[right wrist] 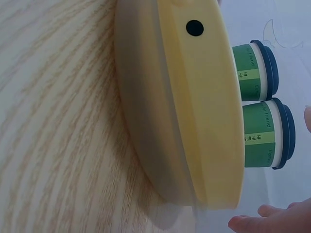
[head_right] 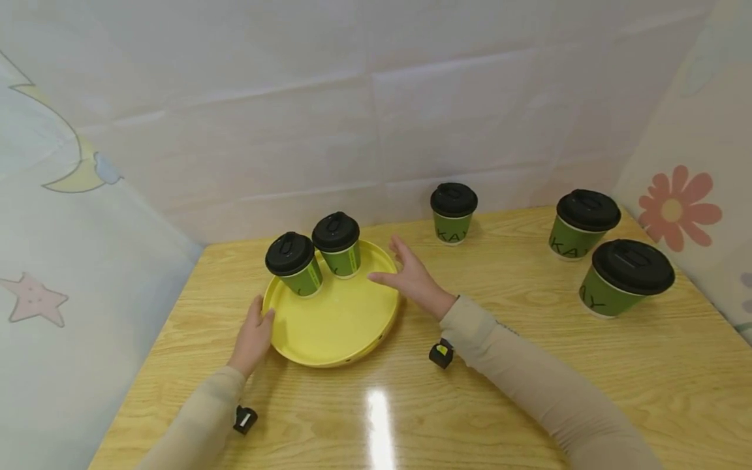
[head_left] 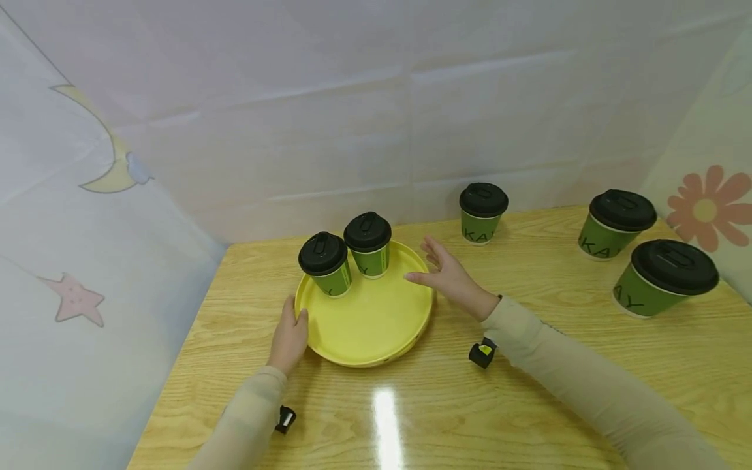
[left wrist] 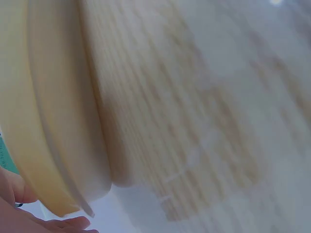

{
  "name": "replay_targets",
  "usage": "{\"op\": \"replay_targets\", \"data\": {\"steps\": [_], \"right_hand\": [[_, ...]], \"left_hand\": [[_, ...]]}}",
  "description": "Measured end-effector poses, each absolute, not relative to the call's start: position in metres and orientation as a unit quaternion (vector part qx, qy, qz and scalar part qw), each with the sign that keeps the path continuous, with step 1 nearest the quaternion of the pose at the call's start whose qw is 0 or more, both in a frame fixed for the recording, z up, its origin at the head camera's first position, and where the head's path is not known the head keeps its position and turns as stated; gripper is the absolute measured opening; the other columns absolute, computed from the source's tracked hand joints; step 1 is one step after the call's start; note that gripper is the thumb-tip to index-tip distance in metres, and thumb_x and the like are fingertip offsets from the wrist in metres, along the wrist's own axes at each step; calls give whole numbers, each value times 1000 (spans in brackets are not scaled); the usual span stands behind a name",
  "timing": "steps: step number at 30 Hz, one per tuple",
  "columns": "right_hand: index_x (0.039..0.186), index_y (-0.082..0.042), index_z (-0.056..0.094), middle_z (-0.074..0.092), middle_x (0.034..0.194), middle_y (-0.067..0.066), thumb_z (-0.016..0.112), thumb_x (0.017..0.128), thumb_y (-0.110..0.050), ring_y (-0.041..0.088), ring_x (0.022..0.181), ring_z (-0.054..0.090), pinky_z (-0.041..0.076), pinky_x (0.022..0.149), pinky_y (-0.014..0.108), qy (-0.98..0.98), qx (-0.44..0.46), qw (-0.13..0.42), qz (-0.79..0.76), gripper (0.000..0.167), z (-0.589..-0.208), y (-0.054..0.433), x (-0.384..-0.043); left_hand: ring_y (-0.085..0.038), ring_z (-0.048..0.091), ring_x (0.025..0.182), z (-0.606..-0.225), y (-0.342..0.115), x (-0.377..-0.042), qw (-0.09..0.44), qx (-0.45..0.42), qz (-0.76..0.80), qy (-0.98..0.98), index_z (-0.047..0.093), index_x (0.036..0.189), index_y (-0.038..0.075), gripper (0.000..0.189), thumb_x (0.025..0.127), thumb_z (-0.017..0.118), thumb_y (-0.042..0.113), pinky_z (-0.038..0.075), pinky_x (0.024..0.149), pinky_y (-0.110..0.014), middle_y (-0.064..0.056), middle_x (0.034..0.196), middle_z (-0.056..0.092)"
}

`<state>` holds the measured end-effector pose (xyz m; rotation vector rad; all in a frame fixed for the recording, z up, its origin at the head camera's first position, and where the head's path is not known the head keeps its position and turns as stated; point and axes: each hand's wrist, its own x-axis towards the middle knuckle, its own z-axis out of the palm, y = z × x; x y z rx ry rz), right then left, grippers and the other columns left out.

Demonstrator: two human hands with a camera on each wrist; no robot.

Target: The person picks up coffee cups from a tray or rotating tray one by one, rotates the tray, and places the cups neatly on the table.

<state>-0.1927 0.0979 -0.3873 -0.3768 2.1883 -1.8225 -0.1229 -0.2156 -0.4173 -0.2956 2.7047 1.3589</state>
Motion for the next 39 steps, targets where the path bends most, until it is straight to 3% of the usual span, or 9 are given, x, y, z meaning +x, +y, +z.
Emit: {"op": "replay_targets", "data": {"steps": [39], "right_hand": [[156,-5,0,9,160,20,68,93,-15,41,145,9,19,115,54,757,-135,130,-626,93,-391,100,-192]], "left_hand": [[-41,8,145,-415,-213,-123,49,-96,450,887,2,152,-8,59,107,29,19,10,117,-52,-28,158,5]]}}
